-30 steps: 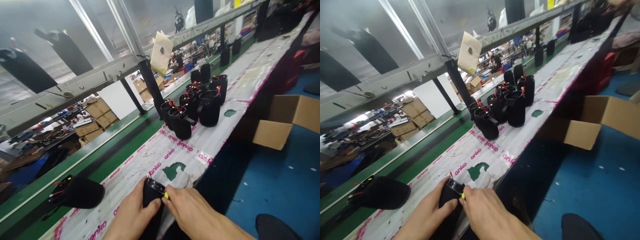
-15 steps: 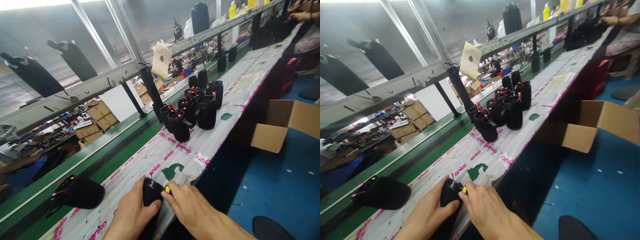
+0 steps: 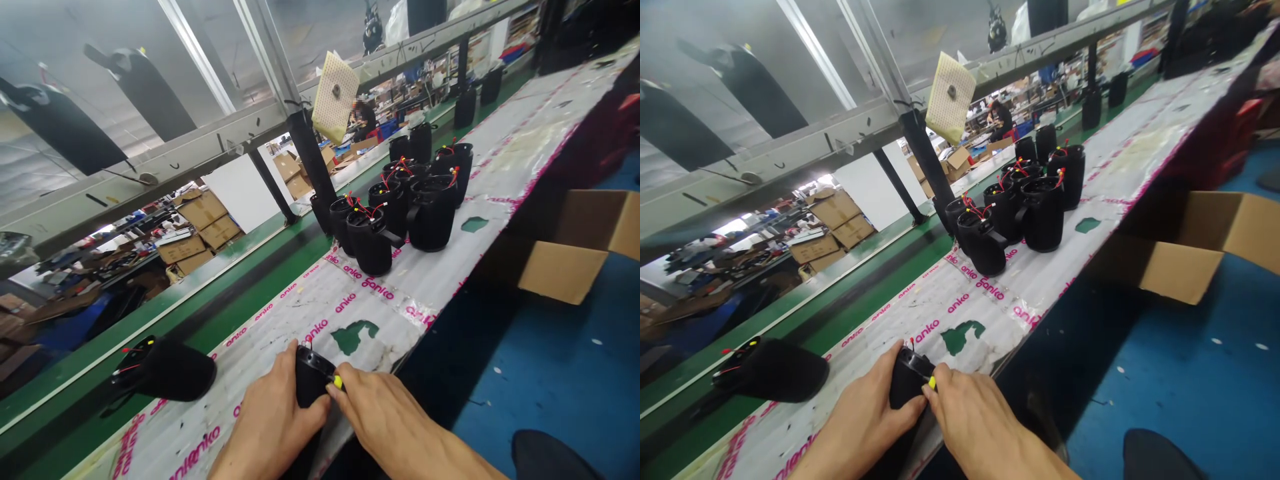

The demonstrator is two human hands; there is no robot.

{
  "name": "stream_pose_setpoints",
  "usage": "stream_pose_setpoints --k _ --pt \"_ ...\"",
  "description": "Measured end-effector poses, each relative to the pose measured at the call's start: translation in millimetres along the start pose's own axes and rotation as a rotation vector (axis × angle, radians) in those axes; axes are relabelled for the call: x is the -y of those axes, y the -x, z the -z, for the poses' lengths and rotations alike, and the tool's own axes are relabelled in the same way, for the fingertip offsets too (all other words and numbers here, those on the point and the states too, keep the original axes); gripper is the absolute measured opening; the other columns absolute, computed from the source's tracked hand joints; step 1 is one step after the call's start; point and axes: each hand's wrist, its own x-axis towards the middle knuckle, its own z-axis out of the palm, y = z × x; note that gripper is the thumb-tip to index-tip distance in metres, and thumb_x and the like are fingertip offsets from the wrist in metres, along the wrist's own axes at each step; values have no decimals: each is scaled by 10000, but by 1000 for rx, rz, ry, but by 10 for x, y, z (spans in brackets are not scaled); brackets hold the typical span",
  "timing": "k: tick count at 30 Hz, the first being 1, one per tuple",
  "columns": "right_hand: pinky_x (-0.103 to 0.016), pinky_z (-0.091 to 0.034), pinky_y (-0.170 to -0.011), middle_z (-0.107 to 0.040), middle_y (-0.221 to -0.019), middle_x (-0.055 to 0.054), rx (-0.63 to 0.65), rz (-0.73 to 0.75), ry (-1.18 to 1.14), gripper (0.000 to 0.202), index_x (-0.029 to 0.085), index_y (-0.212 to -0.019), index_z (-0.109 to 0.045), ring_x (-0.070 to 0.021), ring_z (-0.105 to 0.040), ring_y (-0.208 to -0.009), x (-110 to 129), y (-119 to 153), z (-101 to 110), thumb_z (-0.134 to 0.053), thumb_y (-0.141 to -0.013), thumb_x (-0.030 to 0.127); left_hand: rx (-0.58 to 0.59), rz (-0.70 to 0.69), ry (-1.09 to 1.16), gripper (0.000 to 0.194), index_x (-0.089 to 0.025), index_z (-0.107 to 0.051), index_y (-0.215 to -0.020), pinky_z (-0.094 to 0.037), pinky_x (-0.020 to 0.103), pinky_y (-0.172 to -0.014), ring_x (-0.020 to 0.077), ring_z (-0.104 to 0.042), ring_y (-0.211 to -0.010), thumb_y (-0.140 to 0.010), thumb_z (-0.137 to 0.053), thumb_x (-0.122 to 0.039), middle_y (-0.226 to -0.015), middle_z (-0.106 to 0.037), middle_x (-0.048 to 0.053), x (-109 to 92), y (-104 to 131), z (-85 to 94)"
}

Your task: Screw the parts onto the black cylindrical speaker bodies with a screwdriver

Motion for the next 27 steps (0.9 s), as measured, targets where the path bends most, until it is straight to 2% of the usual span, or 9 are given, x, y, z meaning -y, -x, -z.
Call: stream_pose_setpoints --k 2,5,7,14,19,24,27 --pt "-336 -307 -500 -682 -689 -9 -2 -1 27 159 212 -913 -525 -229 -685 -583 4 -4 -9 -440 -1036 268 29 -39 70 850 -165 -284 -1528 -400 448 -1089 332 -540 -1292 -797 -602 -460 -1464 -520 148 80 -22 10" --pt "-344 -293 -490 -672 -670 -6 -11 2 72 147 217 -923 -509 -235 -679 -563 9 3 -24 -439 -1039 276 86 -86 197 845 -178 -300 -1523 -277 394 -1195 277 -370 -1437 -802 -622 -479 -1580 -368 97 204 -69 27" --pt "-344 -294 -488 -667 -666 -4 -13 17 94 134 221 -922 -499 -232 -677 -557 10 8 -29 -447 -1036 269 106 -80 248 847 -170 -298 -1525 -241 382 -1213 268 -329 -1460 -808 -618 -487 -1592 -345 92 245 -92 34" --pt "-343 -281 -459 -662 -639 -2 19 39 147 101 207 -924 -500 -221 -667 -515 12 -30 10 -498 -1011 259 133 -66 256 806 -175 -350 -1496 -320 398 -1163 297 -449 -1369 -783 -626 -431 -1506 -476 105 175 -117 65" --pt "-330 -292 -457 -668 -622 -11 35 29 184 79 182 -960 -533 -212 -674 -520 45 -70 9 -505 -1005 240 143 -51 263 724 -229 -378 -1459 -374 393 -1119 286 -504 -1309 -797 -603 -417 -1448 -535 75 160 -139 62" --pt "-345 -287 -443 -671 -621 -13 83 -15 189 106 171 -961 -576 -228 -681 -523 70 -89 21 -482 -1000 200 138 2 225 768 -198 -342 -1476 -356 440 -1128 307 -521 -1290 -793 -596 -442 -1418 -554 116 128 -127 35" --pt "-345 -298 -451 -702 -687 -23 92 1 203 102 153 -1006 -599 -242 -697 -566 70 -100 65 -504 -971 145 115 -5 208 791 -179 -320 -1490 -327 453 -1149 313 -481 -1336 -793 -591 -436 -1466 -509 128 104 -115 20"
